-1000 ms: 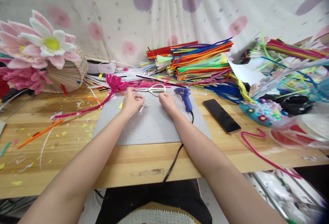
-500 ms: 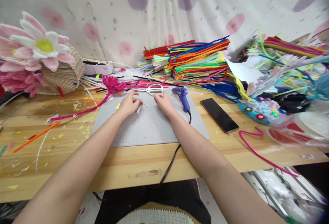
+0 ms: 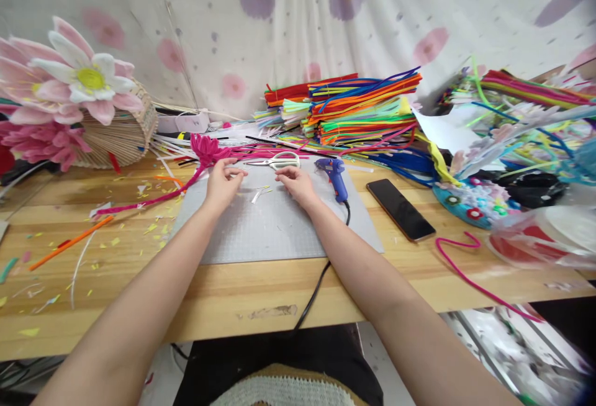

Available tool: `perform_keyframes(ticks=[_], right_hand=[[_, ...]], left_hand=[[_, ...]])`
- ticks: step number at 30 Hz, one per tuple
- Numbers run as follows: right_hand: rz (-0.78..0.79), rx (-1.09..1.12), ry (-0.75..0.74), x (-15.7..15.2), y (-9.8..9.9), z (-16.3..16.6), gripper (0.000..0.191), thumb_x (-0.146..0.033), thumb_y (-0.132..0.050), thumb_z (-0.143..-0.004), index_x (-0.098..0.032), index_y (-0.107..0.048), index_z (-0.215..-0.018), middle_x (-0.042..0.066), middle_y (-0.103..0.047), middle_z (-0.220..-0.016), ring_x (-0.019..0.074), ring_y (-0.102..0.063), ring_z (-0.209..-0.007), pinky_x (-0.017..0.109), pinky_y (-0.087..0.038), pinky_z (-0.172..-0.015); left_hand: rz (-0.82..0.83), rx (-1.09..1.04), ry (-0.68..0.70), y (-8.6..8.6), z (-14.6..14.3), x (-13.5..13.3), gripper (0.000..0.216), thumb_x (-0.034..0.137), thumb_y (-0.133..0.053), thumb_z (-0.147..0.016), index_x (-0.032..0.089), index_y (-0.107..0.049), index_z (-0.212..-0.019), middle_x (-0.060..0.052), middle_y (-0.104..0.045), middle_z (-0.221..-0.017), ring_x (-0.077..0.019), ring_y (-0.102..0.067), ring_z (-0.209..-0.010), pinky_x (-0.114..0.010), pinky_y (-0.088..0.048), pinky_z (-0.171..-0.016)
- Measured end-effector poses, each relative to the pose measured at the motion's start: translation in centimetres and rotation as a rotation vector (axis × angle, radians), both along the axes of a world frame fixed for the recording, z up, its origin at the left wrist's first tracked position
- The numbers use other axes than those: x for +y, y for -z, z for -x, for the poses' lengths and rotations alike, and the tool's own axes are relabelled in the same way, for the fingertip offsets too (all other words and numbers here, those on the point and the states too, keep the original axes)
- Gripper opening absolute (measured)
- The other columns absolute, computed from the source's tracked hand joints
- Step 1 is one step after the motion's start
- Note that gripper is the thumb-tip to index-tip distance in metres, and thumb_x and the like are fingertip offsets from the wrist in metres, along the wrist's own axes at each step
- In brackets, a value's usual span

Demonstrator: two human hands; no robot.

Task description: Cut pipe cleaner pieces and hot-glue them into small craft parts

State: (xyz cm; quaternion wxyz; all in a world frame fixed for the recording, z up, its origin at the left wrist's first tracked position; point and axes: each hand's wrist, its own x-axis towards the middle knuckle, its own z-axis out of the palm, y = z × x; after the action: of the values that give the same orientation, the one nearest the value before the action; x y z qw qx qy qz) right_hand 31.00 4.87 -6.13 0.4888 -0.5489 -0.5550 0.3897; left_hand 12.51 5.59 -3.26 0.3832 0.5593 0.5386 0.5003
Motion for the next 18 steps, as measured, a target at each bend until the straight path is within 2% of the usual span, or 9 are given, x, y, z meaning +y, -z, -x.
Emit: perform_keyframes(ticks=[3,7,10,14,18], right_hand=[[0.032,0.059,0.007,-0.1,-0.2,0.1,0.017,-0.025,-0.053,-0.068,-0.018,-0.061,-0.081,0.001,-0.065,-0.074,0.0054,-0.043,-0.047,0.018,-0.034,-0.043],[0.056,0.11,0.025,-0.2,-0.4,0.2,0.018,-0.033,-0.047,-0.074,-0.018,-0.057,-0.079,0.0,-0.062,-0.072,0.005,-0.041,-0.044,0.018,-0.032,-0.041],[0.014,0.047,0.073,-0.4,-0.3,0.3,0.021,-0.034,-0.04,-0.079,-0.02,-0.049,-0.067,-0.004,-0.052,-0.056,0.0065,-0.041,-0.044,0.019,-0.033,-0.044],[-0.046,-0.086,0.141,-0.8,-0.2,0.5,0.036,-0.036,-0.037,-0.081,-0.02,-0.037,-0.049,-0.004,-0.04,-0.045,0.0085,-0.038,-0.044,0.022,-0.032,-0.047],[0.013,-0.054,0.1,-1.1,-1.1,0.6,0.043,-0.043,-0.04,-0.08,-0.02,-0.034,-0.045,-0.004,-0.035,-0.04,0.0079,-0.031,-0.039,0.024,-0.028,-0.044]], left_hand=[[-0.006,-0.022,-0.008,-0.3,1.2,-0.7,0.048,0.016,-0.066,-0.056,0.019,-0.05,-0.101,-0.001,-0.067,-0.076,-0.0054,-0.047,-0.045,-0.017,-0.035,-0.046],[-0.032,-0.093,-0.072,0.0,2.6,-1.9,0.041,0.02,-0.065,-0.059,0.02,-0.05,-0.097,0.0,-0.065,-0.076,-0.007,-0.051,-0.05,-0.017,-0.036,-0.047],[-0.08,-0.151,-0.14,0.5,3.6,-2.5,0.028,0.022,-0.058,-0.065,0.021,-0.049,-0.091,0.001,-0.06,-0.073,-0.0068,-0.049,-0.05,-0.017,-0.033,-0.042],[-0.172,-0.171,-0.25,1.1,4.9,-2.2,0.018,0.018,-0.051,-0.068,0.022,-0.043,-0.084,0.003,-0.051,-0.068,-0.0075,-0.046,-0.051,-0.017,-0.033,-0.041],[-0.171,-0.082,-0.276,1.5,5.5,-2.2,0.017,0.024,-0.05,-0.074,0.023,-0.04,-0.088,0.005,-0.047,-0.063,-0.0082,-0.043,-0.048,-0.02,-0.034,-0.045]])
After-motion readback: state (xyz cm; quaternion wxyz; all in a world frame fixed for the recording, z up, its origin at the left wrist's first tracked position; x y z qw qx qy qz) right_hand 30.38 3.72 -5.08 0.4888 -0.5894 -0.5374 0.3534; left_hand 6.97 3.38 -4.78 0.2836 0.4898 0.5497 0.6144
